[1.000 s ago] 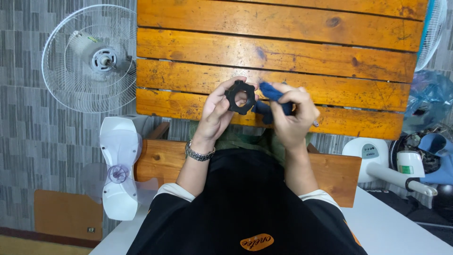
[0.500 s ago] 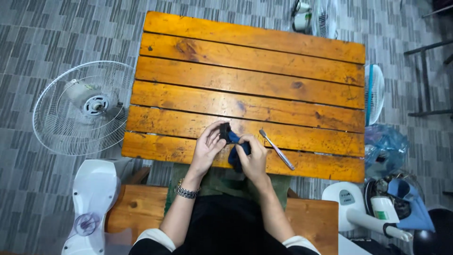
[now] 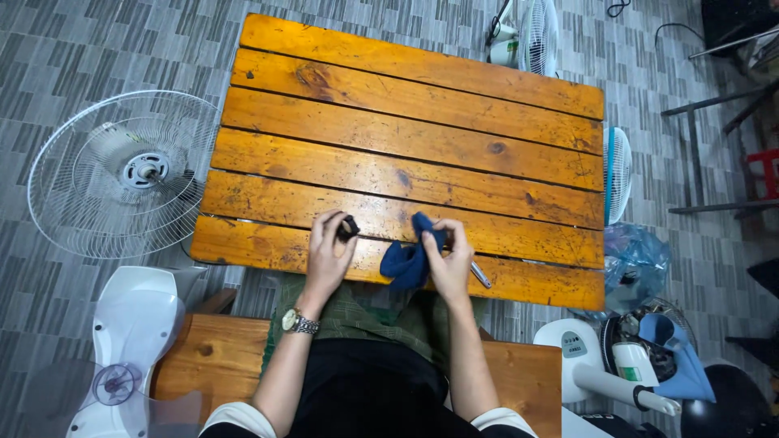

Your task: Cleaning fan components including the guard and motor housing using a toothbrush and cloth

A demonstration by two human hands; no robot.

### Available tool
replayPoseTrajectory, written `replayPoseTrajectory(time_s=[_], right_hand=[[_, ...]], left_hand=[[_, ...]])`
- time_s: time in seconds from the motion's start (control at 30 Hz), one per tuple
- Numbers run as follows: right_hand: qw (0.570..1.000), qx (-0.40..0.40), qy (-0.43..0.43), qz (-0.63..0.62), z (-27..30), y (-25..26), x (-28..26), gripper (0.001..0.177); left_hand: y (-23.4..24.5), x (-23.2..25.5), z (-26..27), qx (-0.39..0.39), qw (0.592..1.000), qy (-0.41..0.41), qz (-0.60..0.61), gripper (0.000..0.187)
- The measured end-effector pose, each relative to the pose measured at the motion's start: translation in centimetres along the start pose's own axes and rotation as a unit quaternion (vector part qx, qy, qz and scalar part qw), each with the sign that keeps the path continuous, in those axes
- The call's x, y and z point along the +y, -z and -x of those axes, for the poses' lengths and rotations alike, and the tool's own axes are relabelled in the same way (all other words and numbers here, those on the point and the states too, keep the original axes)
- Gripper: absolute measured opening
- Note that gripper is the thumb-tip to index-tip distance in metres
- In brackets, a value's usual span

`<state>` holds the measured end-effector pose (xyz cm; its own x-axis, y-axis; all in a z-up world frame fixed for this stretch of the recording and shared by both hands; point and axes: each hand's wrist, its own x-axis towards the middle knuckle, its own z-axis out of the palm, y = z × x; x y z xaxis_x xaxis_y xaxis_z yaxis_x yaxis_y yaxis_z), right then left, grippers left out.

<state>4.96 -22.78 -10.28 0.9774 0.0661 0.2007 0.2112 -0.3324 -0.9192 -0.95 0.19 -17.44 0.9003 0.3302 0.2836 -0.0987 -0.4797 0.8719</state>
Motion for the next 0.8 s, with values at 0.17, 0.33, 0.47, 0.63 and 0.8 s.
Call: replayPoseTrajectory(time_s=[0.17, 0.33, 0.47, 0.63, 0.8], right_hand=[[0.992, -0.016, 0.066, 0.106, 0.8, 1.5, 0.2, 0.023], [0.985, -0.050, 0.078, 0.146, 2.6, 2.7, 1.0, 0.028], [0.986, 0.000, 0.069, 0.155, 3.2, 4.4, 3.7, 0.033], [0.992, 0.064, 0.040, 0.099, 3.7, 8.4, 6.5, 0.028], [0.818, 0.152, -0.117, -0.542, 3.8, 13.6, 10.2, 0.037]], left_hand=[[0.5, -2.8, 1.8, 0.058, 0.986, 0.085, 0.131, 0.053], [1.0, -5.1, 1.4, 0.061, 0.840, 0.206, 0.498, 0.042], [1.6, -8.4, 0.7, 0.016, 0.712, 0.242, 0.659, 0.045], [2.3, -10.1, 1.4, 0.003, 0.649, 0.261, 0.715, 0.056], [2.9, -9.0, 1.3, -0.007, 0.640, 0.261, 0.723, 0.072]])
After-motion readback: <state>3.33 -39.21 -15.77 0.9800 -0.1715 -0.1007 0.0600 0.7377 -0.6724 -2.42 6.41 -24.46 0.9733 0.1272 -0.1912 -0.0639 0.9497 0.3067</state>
